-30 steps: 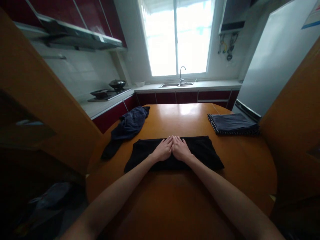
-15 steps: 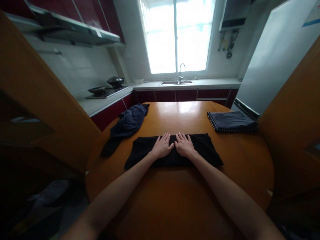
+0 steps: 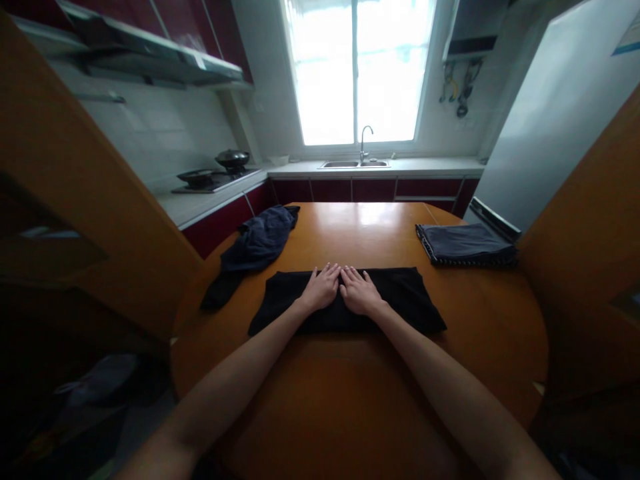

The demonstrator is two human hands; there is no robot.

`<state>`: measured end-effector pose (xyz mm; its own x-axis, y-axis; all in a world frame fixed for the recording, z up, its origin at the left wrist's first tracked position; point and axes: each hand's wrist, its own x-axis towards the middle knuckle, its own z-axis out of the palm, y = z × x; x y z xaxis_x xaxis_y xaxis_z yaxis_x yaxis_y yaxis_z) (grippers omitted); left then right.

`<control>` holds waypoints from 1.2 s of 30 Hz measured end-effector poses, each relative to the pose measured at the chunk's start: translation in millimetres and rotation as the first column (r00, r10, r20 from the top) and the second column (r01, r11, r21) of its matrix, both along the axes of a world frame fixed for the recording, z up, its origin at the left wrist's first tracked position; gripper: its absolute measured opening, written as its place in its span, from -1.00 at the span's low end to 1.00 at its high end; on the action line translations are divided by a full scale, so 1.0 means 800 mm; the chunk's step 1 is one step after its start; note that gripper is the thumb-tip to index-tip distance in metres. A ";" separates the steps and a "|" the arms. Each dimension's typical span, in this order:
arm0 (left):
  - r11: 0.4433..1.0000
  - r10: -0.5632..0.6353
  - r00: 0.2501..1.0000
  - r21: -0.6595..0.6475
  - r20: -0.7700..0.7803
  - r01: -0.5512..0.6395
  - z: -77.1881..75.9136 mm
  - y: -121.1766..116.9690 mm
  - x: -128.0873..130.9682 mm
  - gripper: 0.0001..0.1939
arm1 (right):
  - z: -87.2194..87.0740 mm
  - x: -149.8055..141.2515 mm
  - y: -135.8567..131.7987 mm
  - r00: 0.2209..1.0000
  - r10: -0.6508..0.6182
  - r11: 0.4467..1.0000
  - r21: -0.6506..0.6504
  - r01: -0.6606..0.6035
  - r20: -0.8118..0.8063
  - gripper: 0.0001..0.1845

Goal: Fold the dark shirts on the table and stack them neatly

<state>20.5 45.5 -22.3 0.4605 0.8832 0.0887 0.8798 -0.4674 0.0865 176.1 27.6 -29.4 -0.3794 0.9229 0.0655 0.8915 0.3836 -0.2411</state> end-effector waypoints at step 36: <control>0.996 -0.043 0.999 -0.074 0.004 0.043 -0.002 -0.005 -0.006 -0.36 | 0.003 0.262 0.032 0.736 -0.561 0.809 -0.065 0.584 -0.380 -0.73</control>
<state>16.1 41.8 -24.2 0.4984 0.8666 0.0252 0.8586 -0.4974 0.1245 385.9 53.6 -26.8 0.2823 0.9484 0.1446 0.7969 -0.1479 -0.5857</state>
